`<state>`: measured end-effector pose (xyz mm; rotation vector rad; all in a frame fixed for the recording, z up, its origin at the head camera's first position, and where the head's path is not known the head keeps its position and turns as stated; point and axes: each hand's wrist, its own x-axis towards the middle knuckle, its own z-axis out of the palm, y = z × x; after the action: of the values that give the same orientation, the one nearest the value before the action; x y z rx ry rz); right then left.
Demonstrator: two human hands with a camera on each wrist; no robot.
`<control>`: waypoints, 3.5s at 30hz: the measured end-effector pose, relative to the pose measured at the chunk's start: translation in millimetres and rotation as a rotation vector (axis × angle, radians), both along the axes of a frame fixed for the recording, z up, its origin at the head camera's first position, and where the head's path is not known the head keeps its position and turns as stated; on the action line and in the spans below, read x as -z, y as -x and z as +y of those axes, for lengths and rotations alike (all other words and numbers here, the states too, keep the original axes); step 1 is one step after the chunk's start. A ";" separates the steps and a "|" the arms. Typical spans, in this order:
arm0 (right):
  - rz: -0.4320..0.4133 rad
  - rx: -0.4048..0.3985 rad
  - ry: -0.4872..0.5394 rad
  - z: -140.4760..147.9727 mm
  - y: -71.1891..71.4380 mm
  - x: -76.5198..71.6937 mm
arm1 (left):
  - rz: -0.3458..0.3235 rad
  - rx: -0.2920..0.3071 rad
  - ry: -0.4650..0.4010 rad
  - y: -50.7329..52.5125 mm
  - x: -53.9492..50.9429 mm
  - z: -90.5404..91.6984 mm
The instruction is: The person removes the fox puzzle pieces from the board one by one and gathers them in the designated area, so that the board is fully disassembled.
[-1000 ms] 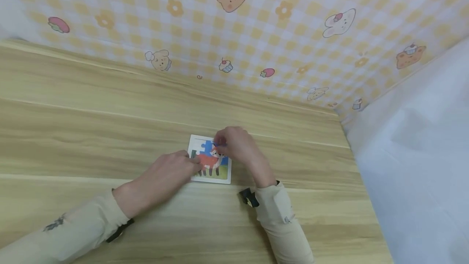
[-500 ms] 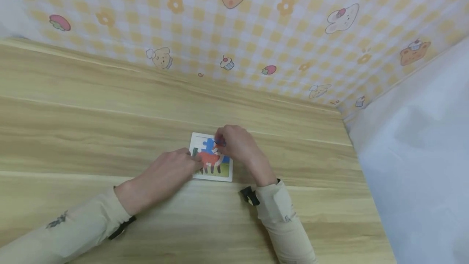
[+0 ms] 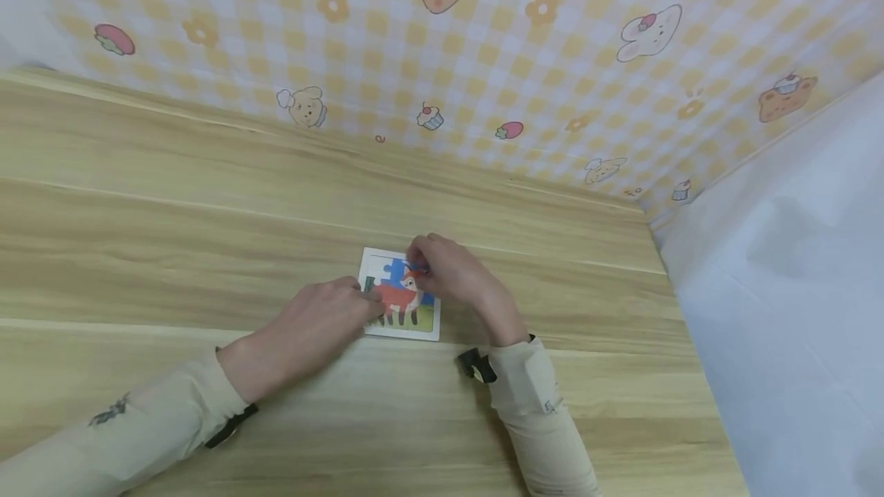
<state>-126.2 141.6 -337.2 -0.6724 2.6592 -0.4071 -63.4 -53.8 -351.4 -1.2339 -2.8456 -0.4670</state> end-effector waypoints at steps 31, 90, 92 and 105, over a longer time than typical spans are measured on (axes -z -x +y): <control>-0.045 0.008 0.105 7.4 2.4 0.1 | -0.004 0.005 0.009 1.1 -0.5 2.8; 0.010 0.042 0.270 12.5 2.6 3.0 | -0.042 0.000 0.001 -0.1 0.1 0.0; 0.012 0.043 0.268 12.3 2.6 2.8 | -0.048 -0.006 -0.037 0.1 1.1 0.2; 0.054 0.066 0.286 18.2 5.2 3.5 | -0.065 0.065 0.010 5.1 2.3 5.6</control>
<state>-131.5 159.8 -340.7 -0.6874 2.7052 -0.8090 -68.5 -48.2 -353.7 -1.3417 -2.8716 -0.5041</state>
